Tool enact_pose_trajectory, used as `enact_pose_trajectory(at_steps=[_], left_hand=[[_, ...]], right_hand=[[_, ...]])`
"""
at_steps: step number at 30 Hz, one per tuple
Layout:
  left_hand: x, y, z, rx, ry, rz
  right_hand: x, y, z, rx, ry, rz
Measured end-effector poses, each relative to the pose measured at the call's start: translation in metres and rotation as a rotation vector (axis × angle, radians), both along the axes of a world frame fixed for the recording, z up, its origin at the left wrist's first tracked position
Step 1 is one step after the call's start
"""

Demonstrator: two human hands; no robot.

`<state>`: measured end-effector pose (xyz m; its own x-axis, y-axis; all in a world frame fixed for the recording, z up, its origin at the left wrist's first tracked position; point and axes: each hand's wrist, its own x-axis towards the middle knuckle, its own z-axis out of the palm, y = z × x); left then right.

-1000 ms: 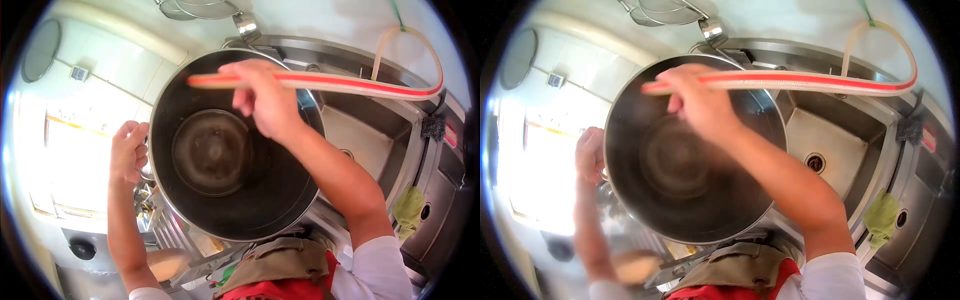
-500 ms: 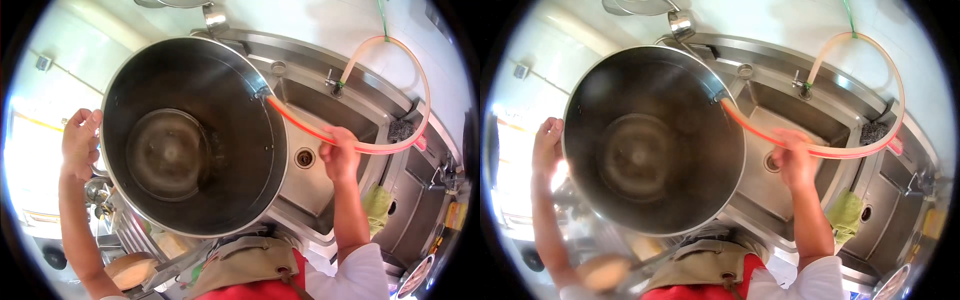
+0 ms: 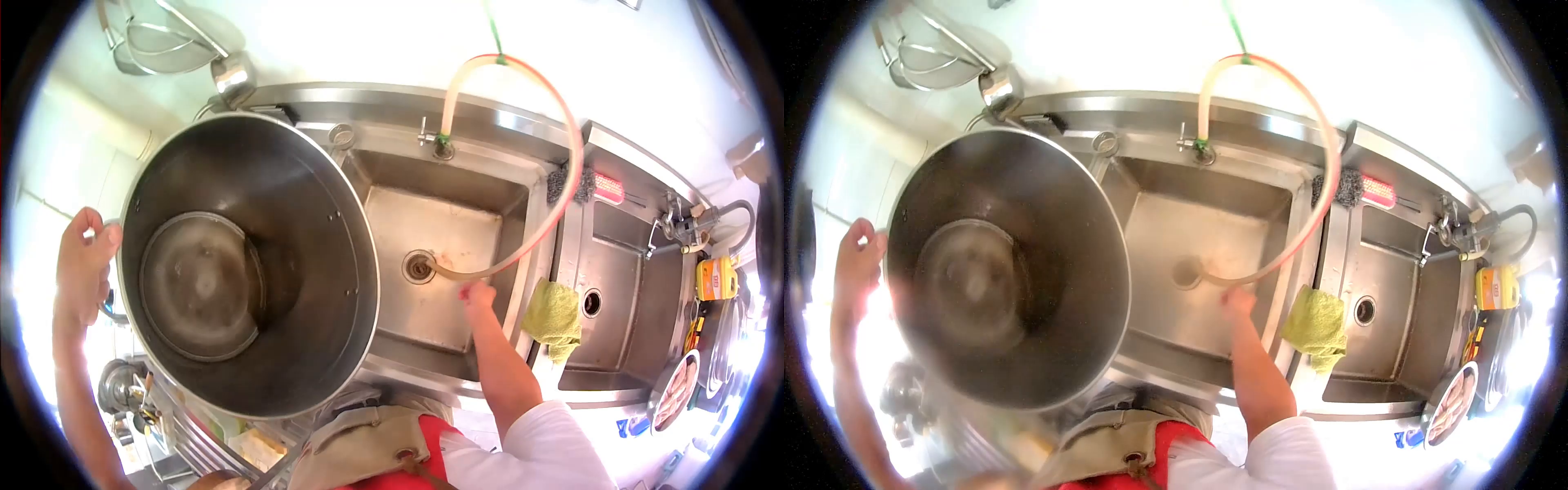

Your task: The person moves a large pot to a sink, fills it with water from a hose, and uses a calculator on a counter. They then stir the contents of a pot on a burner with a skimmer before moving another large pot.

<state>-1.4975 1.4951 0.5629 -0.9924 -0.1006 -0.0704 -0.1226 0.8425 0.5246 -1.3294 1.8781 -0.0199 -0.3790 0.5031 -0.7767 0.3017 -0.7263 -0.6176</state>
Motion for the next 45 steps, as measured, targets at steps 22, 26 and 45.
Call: enact_pose_trajectory(at_steps=[22, 26, 45], left_hand=[[-0.025, 0.120, -0.043, -0.389, -0.054, -0.281], [-0.019, 0.127, -0.045, -0.430, -0.052, -0.285], [0.025, 0.185, -0.094, -0.467, 0.100, -0.566]], right_hand=[[-0.336, 0.025, 0.183, 0.530, 0.273, 0.458], [-0.344, 0.023, 0.132, 0.843, 0.346, 0.390], [-0.215, -0.065, 0.236, 0.024, 0.717, 0.411]])
